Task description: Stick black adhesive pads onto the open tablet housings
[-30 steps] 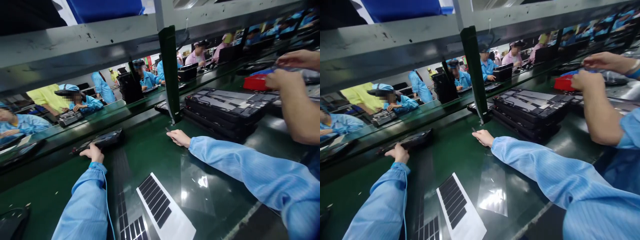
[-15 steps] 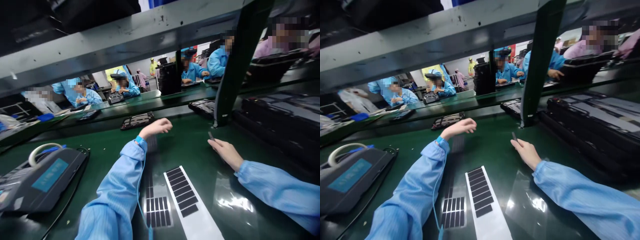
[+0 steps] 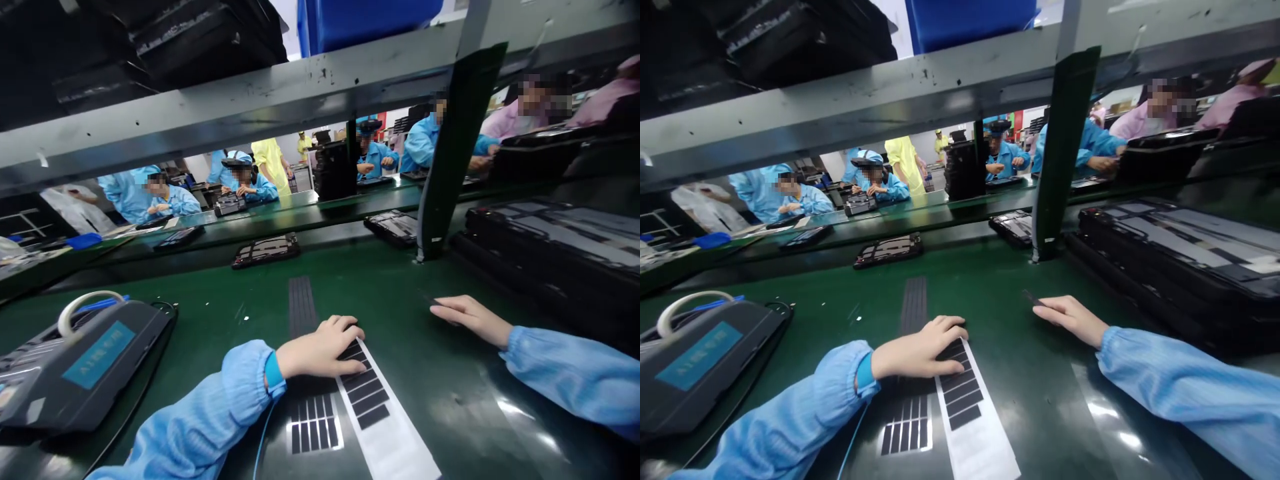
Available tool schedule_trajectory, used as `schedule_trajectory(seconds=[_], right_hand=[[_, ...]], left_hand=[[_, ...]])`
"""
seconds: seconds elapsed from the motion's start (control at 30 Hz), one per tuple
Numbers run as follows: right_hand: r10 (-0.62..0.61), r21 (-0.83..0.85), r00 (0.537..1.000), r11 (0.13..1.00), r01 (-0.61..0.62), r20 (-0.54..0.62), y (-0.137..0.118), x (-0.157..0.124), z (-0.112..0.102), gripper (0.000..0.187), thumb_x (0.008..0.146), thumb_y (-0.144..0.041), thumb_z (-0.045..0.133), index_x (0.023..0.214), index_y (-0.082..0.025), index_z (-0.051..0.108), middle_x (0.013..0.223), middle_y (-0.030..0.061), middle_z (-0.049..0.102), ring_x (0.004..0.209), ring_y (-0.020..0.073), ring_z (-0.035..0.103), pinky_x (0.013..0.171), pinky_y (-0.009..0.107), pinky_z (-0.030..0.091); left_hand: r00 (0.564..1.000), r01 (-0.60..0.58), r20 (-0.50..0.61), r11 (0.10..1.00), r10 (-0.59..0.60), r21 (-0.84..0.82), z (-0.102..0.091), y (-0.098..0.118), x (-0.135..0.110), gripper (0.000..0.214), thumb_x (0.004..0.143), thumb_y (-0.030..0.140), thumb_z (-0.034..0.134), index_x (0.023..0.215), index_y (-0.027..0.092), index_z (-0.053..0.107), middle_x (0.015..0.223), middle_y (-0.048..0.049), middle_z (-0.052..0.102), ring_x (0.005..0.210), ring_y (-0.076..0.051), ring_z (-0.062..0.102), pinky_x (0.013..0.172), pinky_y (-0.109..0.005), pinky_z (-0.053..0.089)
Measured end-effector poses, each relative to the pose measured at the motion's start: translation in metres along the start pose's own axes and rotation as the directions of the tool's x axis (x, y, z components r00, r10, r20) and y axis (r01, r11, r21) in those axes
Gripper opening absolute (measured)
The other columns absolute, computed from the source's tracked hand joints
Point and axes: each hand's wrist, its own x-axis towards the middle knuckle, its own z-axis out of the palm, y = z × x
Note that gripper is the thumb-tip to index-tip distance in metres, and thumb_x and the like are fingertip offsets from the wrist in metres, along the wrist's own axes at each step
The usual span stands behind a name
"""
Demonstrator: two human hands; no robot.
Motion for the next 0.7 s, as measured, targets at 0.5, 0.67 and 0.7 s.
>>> schedule_trajectory(seconds=[0.5, 0.67, 0.7], right_hand=[[0.281, -0.204, 0.957, 0.943, -0.263, 0.066, -0.024, 0.062, -0.015, 0.037, 0.075, -0.038, 0.055, 0.048, -0.016, 0.045, 0.042, -0.0011, 0.048, 0.042, 0.0088, 0.044, 0.049, 0.022, 0.034], [0.331, -0.111, 0.929, 0.93, -0.351, -0.164, -0.04, 0.119, 0.001, 0.006, 0.07, -0.019, 0.063, 0.07, -0.014, 0.059, 0.069, 0.0018, 0.058, 0.069, 0.0126, 0.054, 0.063, 0.022, 0.041], [0.352, -0.073, 0.908, 0.924, -0.376, -0.228, -0.039, 0.129, 0.003, 0.008, 0.074, -0.02, 0.06, 0.077, -0.013, 0.059, 0.076, 0.0034, 0.058, 0.074, 0.013, 0.054, 0.067, 0.023, 0.042]], left_hand=[[0.983, -0.004, -0.179, 0.991, 0.028, 0.135, 0.04, 0.006, -0.007, 0.041, 0.081, 0.018, 0.037, 0.121, 0.01, 0.038, 0.131, -0.0166, 0.03, 0.124, -0.027, 0.025, 0.103, -0.042, 0.027], [0.983, 0.006, -0.18, 0.993, 0.016, 0.119, 0.041, 0.007, -0.009, 0.04, 0.088, 0.033, 0.032, 0.122, 0.012, 0.037, 0.133, -0.0162, 0.029, 0.125, -0.028, 0.024, 0.103, -0.043, 0.027], [0.983, 0.01, -0.183, 0.993, 0.012, 0.114, 0.041, 0.008, -0.009, 0.042, 0.088, 0.037, 0.032, 0.122, 0.012, 0.037, 0.133, -0.0164, 0.028, 0.125, -0.028, 0.024, 0.102, -0.044, 0.027]])
